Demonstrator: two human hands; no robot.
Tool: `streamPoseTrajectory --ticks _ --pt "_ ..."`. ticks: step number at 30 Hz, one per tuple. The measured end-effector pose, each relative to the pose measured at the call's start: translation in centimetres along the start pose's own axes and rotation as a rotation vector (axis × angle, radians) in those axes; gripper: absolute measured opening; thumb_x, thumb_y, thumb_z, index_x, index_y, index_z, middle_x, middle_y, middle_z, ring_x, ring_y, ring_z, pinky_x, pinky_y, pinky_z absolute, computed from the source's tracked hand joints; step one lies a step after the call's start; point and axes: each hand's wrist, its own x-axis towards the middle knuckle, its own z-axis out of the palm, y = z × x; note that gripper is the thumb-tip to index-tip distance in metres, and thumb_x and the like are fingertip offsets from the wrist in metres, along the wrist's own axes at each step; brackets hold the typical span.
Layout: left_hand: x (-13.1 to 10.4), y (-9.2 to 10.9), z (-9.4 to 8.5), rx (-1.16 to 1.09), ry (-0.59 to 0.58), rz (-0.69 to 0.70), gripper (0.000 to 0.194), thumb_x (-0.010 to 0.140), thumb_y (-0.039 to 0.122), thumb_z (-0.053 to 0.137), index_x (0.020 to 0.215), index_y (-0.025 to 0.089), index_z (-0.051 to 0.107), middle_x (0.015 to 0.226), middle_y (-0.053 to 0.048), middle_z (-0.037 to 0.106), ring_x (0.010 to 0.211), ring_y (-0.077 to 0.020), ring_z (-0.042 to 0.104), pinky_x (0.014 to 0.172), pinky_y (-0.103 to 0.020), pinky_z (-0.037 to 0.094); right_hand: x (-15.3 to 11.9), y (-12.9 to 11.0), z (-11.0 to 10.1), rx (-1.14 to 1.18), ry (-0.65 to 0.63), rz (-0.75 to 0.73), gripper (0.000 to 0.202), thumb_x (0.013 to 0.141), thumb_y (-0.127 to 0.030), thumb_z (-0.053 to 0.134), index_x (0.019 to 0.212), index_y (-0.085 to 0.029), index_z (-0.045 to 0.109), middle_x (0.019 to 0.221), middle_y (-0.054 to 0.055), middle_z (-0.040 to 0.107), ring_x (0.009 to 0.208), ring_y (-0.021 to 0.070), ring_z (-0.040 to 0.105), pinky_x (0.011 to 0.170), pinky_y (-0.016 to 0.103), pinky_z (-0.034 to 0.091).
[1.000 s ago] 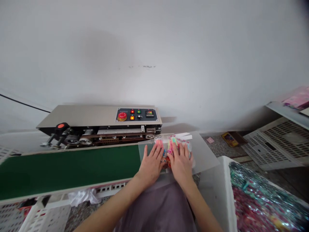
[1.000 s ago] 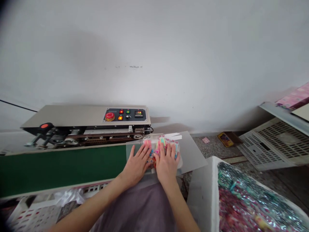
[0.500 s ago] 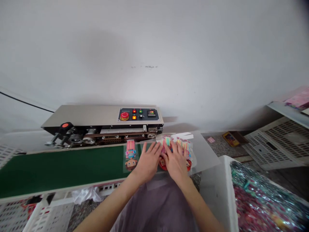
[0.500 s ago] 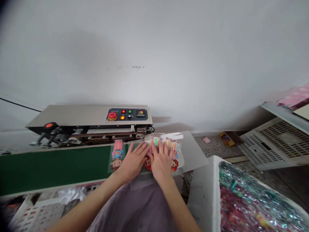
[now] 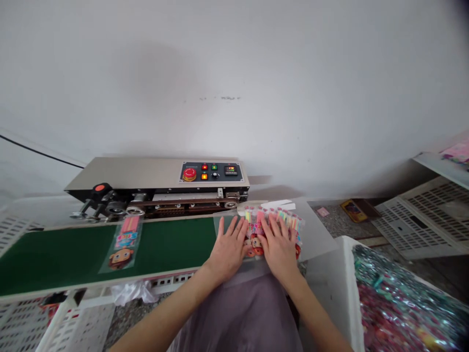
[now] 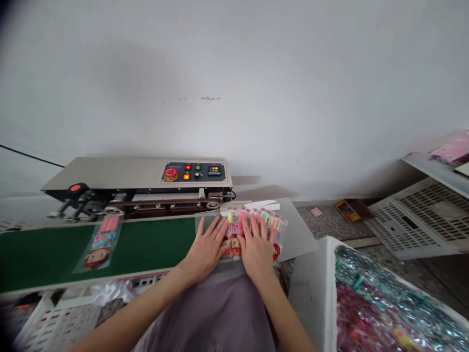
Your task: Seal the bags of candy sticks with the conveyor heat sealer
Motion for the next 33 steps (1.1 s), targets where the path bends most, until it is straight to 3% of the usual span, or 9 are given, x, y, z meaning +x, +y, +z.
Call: streamPoseTrajectory --ticks 5,8,12,18,25,29,33 --pt "-0.4 0.0 0.0 0.016 0.026 -0.024 0.058 0.105 0.047 0.030 0.155 0.018 0.036 0.160 -0.008 0.039 0.149 -0.0343 0.027 0.119 -0.069 0.015 -0.4 0.2 0.0 0.008 -0.026 -0.071 0.044 0.102 -0.034 0.042 0.146 -0.034 0.050 0.159 0.000 0.039 0.143 0.0336 0.034 0.113 0.058 0.026" --pt "-0.2 0.2 -0.4 0.024 0.026 -0.059 0.055 0.105 0.043 0.031 0.152 0.017 0.041 0.159 -0.010 0.041 0.150 -0.0343 0.027 0.119 -0.068 0.016 -0.7 0.7 0.2 -0.003 -0.013 -0.015 0.048 0.102 -0.034 0.041 0.150 -0.028 0.046 0.158 0.005 0.042 0.141 0.0328 0.037 0.112 0.056 0.028" --pt "0.6 0.6 -0.4 0.025 0.041 -0.034 0.053 0.105 0.033 0.028 0.154 0.015 0.036 0.163 -0.011 0.031 0.152 -0.0295 0.023 0.119 -0.065 0.020 -0.7 0.9 0.5 -0.005 -0.002 0.020 0.050 0.102 -0.035 0.042 0.150 -0.021 0.046 0.155 0.010 0.046 0.141 0.0344 0.037 0.113 0.057 0.027" --pt "0.0 -0.2 0.3 0.010 0.012 -0.013 0.052 0.106 0.038 0.025 0.153 0.020 0.038 0.164 -0.007 0.029 0.151 -0.0264 0.026 0.119 -0.064 0.021 -0.2 0.0 0.1 0.058 -0.069 -0.111 0.047 0.101 -0.033 0.044 0.148 -0.029 0.047 0.158 0.003 0.041 0.146 0.0321 0.031 0.115 0.058 0.025" --pt "-1.3 -1.5 -1.9 0.036 0.027 -0.152 0.050 0.105 0.040 0.033 0.146 0.017 0.050 0.160 -0.013 0.038 0.147 -0.0334 0.034 0.119 -0.068 0.016 0.6 -2.0 -0.4 0.158 -0.087 -0.148 0.047 0.103 -0.037 0.041 0.150 -0.031 0.045 0.161 0.002 0.037 0.147 0.0304 0.029 0.115 0.054 0.026" --pt "-0.1 -0.4 -1.3 -0.021 0.024 -0.015 0.052 0.106 0.042 0.027 0.150 0.019 0.045 0.158 -0.009 0.041 0.149 -0.0272 0.030 0.121 -0.063 0.016 0.3 -1.4 -0.2 0.111 -0.054 -0.051 0.053 0.104 -0.036 0.036 0.156 -0.024 0.034 0.161 0.007 0.036 0.146 0.0309 0.032 0.114 0.053 0.029" --pt "0.4 -0.2 0.3 -0.032 0.021 0.058 0.056 0.106 0.044 0.026 0.156 0.019 0.032 0.163 -0.009 0.033 0.153 -0.0251 0.022 0.121 -0.063 0.017 -0.2 -0.2 0.1 0.049 -0.082 -0.024 0.052 0.103 -0.034 0.039 0.154 -0.022 0.039 0.160 0.006 0.038 0.142 0.0332 0.037 0.113 0.055 0.030"
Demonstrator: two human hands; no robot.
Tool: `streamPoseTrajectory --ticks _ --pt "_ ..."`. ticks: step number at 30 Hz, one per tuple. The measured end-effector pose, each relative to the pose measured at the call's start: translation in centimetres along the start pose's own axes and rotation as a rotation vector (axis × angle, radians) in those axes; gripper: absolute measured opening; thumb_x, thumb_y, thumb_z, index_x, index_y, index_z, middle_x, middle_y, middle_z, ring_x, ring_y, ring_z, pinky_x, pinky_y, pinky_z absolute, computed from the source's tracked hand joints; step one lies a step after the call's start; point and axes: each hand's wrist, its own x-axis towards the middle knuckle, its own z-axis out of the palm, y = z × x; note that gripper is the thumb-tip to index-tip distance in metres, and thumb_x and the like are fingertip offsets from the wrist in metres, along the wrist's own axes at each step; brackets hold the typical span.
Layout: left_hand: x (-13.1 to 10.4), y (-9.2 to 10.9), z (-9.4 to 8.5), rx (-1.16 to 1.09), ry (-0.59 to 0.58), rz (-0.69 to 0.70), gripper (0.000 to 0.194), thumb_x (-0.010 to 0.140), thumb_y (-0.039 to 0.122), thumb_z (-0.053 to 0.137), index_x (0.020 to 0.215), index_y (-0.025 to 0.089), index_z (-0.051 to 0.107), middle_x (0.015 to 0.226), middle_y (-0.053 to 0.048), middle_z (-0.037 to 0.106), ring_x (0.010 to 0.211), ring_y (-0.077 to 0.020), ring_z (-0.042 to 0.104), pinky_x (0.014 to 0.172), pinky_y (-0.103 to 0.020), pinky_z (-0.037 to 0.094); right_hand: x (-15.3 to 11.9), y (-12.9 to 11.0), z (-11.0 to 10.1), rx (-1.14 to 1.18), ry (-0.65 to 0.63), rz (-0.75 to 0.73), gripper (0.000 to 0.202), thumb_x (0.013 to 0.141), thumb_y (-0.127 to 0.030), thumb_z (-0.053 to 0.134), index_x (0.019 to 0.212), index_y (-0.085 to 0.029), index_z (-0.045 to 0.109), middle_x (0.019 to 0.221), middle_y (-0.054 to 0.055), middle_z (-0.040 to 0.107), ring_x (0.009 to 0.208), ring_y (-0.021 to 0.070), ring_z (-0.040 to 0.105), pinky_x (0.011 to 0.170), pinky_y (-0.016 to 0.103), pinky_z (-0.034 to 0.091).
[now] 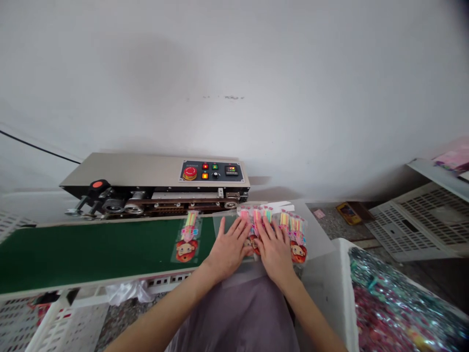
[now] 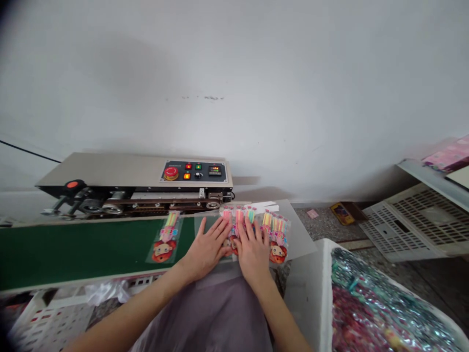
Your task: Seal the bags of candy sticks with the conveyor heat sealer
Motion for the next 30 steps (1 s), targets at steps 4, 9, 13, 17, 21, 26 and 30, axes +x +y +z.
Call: streamPoseTrajectory --ticks 4,9,13,17,21,26,30 --pt "-1.4 -1.2 0.1 0.019 0.012 -0.054 0.058 0.105 0.044 0.028 0.158 0.019 0.025 0.164 -0.009 0.029 0.152 -0.0252 0.022 0.121 -0.063 0.013 0.1 -1.0 -0.1 0.020 -0.028 -0.048 0.050 0.103 -0.031 0.039 0.153 -0.026 0.040 0.160 0.005 0.038 0.142 0.0321 0.037 0.112 0.056 0.031" --pt "-2.6 -2.2 -2.0 0.058 -0.002 -0.157 0.055 0.104 0.045 0.032 0.152 0.018 0.041 0.159 -0.013 0.039 0.149 -0.0305 0.031 0.121 -0.065 0.012 0.9 -2.6 -1.1 0.060 -0.031 -0.069 0.051 0.102 -0.033 0.042 0.152 -0.027 0.041 0.158 0.007 0.041 0.143 0.0326 0.036 0.112 0.058 0.029" --pt "-0.9 -1.0 -2.7 0.057 0.020 -0.171 0.054 0.104 0.043 0.032 0.149 0.017 0.046 0.159 -0.014 0.039 0.149 -0.0321 0.030 0.121 -0.065 0.012 1.0 -1.4 -1.5 0.016 0.027 0.000 0.049 0.102 -0.036 0.040 0.149 -0.023 0.046 0.156 0.009 0.045 0.143 0.0341 0.036 0.113 0.060 0.026" --pt "0.4 0.0 -1.1 0.016 -0.002 -0.031 0.054 0.105 0.042 0.030 0.154 0.021 0.037 0.160 -0.010 0.038 0.151 -0.0269 0.026 0.121 -0.063 0.017 0.6 -0.3 -0.6 -0.019 0.007 -0.007 0.047 0.102 -0.034 0.041 0.147 -0.024 0.050 0.155 0.008 0.046 0.141 0.0350 0.039 0.113 0.061 0.026" --pt "-0.7 -0.8 -0.1 0.025 0.008 -0.047 0.056 0.106 0.046 0.027 0.156 0.022 0.032 0.163 -0.009 0.032 0.152 -0.0255 0.023 0.121 -0.063 0.015 0.5 -1.1 -0.2 -0.004 -0.022 -0.053 0.048 0.102 -0.034 0.042 0.149 -0.028 0.046 0.156 0.004 0.044 0.141 0.0364 0.038 0.112 0.063 0.026" --pt "-2.6 -3.5 -1.2 0.081 0.009 -0.079 0.058 0.106 0.044 0.029 0.158 0.020 0.027 0.162 -0.011 0.034 0.152 -0.0254 0.025 0.121 -0.060 0.016 1.2 -2.5 -0.7 0.046 -0.052 -0.067 0.048 0.102 -0.031 0.041 0.150 -0.033 0.044 0.157 0.003 0.043 0.142 0.0351 0.037 0.110 0.062 0.030" --pt "-6.0 -6.3 -3.3 0.125 0.007 -0.153 0.053 0.105 0.040 0.033 0.154 0.021 0.036 0.160 -0.011 0.038 0.150 -0.0290 0.030 0.120 -0.063 0.017 1.1 -2.7 -0.8 0.035 -0.053 -0.045 0.048 0.103 -0.035 0.040 0.151 -0.030 0.043 0.156 0.005 0.045 0.142 0.0364 0.037 0.110 0.064 0.029"
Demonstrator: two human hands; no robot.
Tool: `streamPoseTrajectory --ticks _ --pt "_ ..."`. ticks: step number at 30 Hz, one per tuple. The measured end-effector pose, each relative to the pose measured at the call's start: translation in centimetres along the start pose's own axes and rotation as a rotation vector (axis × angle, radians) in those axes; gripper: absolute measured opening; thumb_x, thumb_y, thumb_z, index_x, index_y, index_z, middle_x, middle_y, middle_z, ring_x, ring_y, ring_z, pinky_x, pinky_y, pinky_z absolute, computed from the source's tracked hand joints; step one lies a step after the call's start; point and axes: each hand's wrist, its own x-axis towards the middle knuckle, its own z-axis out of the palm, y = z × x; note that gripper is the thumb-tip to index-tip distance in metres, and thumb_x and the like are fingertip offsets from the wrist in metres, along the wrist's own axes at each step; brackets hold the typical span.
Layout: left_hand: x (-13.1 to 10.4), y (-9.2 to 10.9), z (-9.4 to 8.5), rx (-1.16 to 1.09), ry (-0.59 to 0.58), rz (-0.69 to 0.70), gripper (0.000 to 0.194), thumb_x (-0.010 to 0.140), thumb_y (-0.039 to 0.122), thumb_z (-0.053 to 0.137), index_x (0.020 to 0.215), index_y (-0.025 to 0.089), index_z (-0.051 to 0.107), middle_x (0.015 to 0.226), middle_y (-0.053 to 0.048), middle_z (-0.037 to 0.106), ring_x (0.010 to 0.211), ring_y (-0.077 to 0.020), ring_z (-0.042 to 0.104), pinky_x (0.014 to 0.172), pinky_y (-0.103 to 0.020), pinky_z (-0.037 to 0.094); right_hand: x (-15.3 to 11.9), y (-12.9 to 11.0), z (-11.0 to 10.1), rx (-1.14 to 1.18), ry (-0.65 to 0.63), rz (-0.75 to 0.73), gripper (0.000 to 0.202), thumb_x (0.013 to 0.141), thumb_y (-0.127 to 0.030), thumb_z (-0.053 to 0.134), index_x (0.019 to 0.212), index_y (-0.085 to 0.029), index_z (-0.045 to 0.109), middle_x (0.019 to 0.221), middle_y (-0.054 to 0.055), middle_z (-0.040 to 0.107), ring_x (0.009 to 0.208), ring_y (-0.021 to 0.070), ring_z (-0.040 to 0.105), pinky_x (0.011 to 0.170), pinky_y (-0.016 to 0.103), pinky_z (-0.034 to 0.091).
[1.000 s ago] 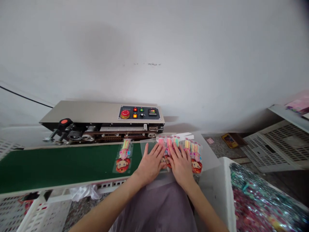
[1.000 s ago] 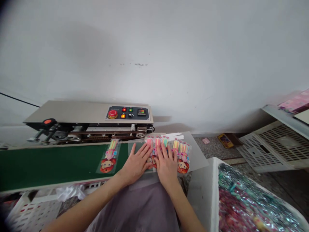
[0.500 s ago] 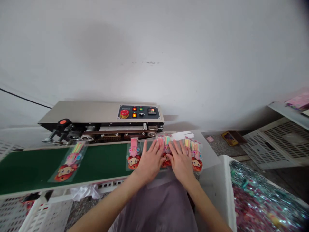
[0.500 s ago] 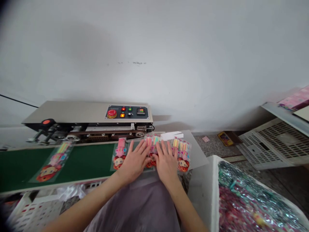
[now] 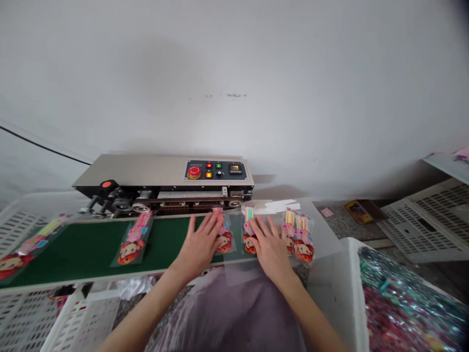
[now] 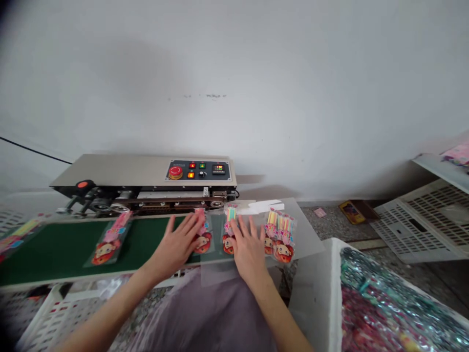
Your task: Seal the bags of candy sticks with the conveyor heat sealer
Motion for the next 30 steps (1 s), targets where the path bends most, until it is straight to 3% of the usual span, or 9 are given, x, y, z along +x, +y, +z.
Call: streamPoseTrajectory --ticks 3,5,9,13,16,20,26,30 --pt "-2.7 -1.4 -1.5 0.043 0.039 -0.207 0.053 0.103 0.041 0.039 0.148 0.015 0.047 0.155 -0.016 0.044 0.146 -0.0367 0.035 0.117 -0.067 0.021 -0.5 0.7 -0.1 -0.019 0.031 -0.017 0.049 0.103 -0.040 0.040 0.149 -0.026 0.046 0.155 0.006 0.047 0.142 0.0357 0.038 0.112 0.062 0.026" --pt "-3.2 -0.7 -2.2 0.014 0.022 -0.223 0.047 0.103 0.036 0.039 0.142 0.015 0.054 0.149 -0.016 0.053 0.142 -0.0348 0.042 0.118 -0.064 0.022 -1.0 2.1 -0.2 -0.040 0.077 -0.012 0.048 0.103 -0.041 0.039 0.146 -0.024 0.050 0.154 0.008 0.047 0.142 0.0349 0.037 0.114 0.061 0.024" --pt "0.2 3.1 -2.0 -0.118 -0.032 0.038 0.041 0.104 0.029 0.036 0.141 0.021 0.054 0.153 -0.010 0.049 0.146 -0.0240 0.038 0.123 -0.053 0.021 -2.1 6.4 0.2 -0.105 0.192 0.211 0.052 0.103 -0.040 0.031 0.142 -0.016 0.055 0.150 0.017 0.051 0.141 0.0372 0.038 0.111 0.060 0.028" --pt "4.2 5.9 -0.1 -0.136 -0.036 0.207 0.046 0.106 0.033 0.031 0.150 0.022 0.043 0.160 -0.009 0.039 0.151 -0.0240 0.026 0.121 -0.054 0.023 -3.4 8.3 1.6 -0.116 0.170 0.316 0.057 0.102 -0.042 0.027 0.145 -0.014 0.052 0.149 0.020 0.050 0.137 0.0369 0.043 0.105 0.056 0.036" --pt "5.0 6.6 1.3 -0.124 -0.029 0.204 0.050 0.106 0.041 0.029 0.151 0.023 0.041 0.162 -0.008 0.035 0.152 -0.0257 0.024 0.120 -0.058 0.023 -3.5 6.7 2.5 -0.109 0.171 0.223 0.054 0.103 -0.040 0.030 0.148 -0.018 0.049 0.154 0.015 0.045 0.142 0.0338 0.038 0.109 0.054 0.033" --pt "4.4 7.1 1.9 -0.111 -0.020 0.115 0.052 0.107 0.042 0.025 0.153 0.021 0.038 0.162 -0.009 0.034 0.150 -0.0279 0.029 0.119 -0.064 0.022 -2.2 3.5 2.8 -0.089 0.164 0.162 0.050 0.102 -0.040 0.037 0.147 -0.020 0.050 0.156 0.013 0.043 0.143 0.0357 0.035 0.113 0.058 0.026" --pt "2.5 5.6 1.1 -0.093 -0.020 0.040 0.049 0.105 0.038 0.033 0.151 0.024 0.043 0.160 -0.008 0.040 0.147 -0.0294 0.035 0.119 -0.065 0.022 -0.6 0.7 1.3 -0.023 0.099 0.116 0.049 0.103 -0.039 0.041 0.148 -0.020 0.048 0.159 0.011 0.039 0.142 0.0352 0.035 0.112 0.057 0.027" --pt "1.9 4.4 -0.3 -0.061 -0.018 -0.075 0.047 0.104 0.037 0.035 0.144 0.018 0.052 0.158 -0.013 0.040 0.147 -0.0340 0.034 0.118 -0.067 0.023 -0.4 0.4 0.3 0.024 0.074 0.098 0.048 0.104 -0.040 0.037 0.147 -0.023 0.049 0.158 0.008 0.041 0.138 0.0321 0.040 0.109 0.052 0.031"
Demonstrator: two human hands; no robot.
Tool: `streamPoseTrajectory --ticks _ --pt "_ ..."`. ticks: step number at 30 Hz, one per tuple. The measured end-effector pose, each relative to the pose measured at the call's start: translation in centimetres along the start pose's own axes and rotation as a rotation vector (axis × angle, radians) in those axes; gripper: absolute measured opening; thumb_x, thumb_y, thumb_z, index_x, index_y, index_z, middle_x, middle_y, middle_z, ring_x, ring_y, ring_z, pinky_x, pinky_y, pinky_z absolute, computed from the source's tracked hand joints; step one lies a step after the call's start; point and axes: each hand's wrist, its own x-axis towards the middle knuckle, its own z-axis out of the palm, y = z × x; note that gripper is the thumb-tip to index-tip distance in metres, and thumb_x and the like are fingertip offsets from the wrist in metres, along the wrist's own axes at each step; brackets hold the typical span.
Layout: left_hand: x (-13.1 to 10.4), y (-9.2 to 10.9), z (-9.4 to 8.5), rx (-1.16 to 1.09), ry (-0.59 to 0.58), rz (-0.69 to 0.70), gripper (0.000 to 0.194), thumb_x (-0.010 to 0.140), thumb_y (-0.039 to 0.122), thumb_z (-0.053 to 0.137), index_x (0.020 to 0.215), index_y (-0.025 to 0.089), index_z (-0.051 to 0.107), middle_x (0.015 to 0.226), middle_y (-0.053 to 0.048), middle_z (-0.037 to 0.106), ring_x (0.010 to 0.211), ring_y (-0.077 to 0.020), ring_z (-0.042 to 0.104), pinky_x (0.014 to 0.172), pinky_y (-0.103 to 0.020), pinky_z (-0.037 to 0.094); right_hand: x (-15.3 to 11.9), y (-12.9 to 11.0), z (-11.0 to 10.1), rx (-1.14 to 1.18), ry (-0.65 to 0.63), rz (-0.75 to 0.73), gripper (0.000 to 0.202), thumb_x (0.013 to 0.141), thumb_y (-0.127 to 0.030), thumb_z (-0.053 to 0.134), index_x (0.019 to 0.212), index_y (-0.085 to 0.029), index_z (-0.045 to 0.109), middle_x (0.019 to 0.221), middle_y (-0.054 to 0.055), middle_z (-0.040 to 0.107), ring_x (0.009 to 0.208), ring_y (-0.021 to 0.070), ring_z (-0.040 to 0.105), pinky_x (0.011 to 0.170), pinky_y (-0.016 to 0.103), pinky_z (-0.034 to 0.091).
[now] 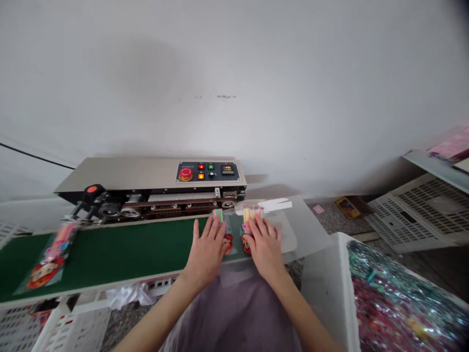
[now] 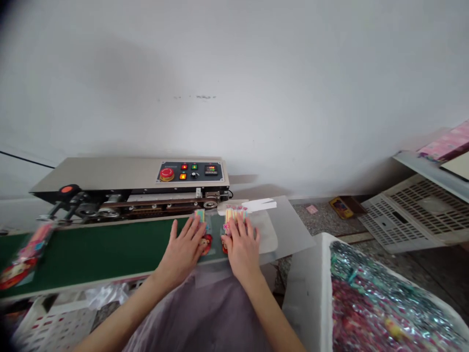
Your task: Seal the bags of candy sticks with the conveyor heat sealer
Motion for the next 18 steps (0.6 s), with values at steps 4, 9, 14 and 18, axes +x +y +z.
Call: streamPoseTrajectory --ticks 4,9,14,18 --pt "1.5 2.1 -0.5 -0.061 -0.007 0.070 0.048 0.105 0.036 0.034 0.143 0.015 0.053 0.156 -0.013 0.044 0.146 -0.0310 0.036 0.120 -0.064 0.021 -0.2 1.6 0.0 -0.032 0.012 0.056 0.048 0.105 -0.039 0.033 0.149 -0.026 0.047 0.155 0.007 0.046 0.134 0.0322 0.043 0.107 0.051 0.033" --pt "3.4 5.5 1.8 -0.109 -0.019 0.212 0.055 0.106 0.045 0.028 0.153 0.018 0.039 0.160 -0.009 0.038 0.149 -0.0277 0.030 0.119 -0.064 0.024 -0.6 3.5 0.8 -0.099 0.001 0.110 0.048 0.104 -0.036 0.035 0.150 -0.026 0.046 0.155 0.007 0.046 0.137 0.0345 0.041 0.108 0.054 0.032" --pt "2.7 4.9 3.4 -0.083 0.009 0.207 0.060 0.106 0.049 0.022 0.156 0.018 0.031 0.164 -0.008 0.029 0.153 -0.0258 0.020 0.120 -0.064 0.018 -0.7 3.3 0.9 -0.117 0.011 0.117 0.048 0.103 -0.037 0.036 0.148 -0.025 0.049 0.156 0.007 0.044 0.138 0.0376 0.040 0.108 0.057 0.032" --pt "2.4 4.1 3.3 -0.075 0.005 0.221 0.062 0.106 0.051 0.021 0.157 0.016 0.029 0.165 -0.009 0.027 0.153 -0.0258 0.021 0.121 -0.064 0.015 -0.4 2.6 0.6 -0.094 0.044 0.073 0.049 0.103 -0.034 0.036 0.152 -0.027 0.043 0.158 0.008 0.041 0.144 0.0374 0.032 0.110 0.059 0.029"
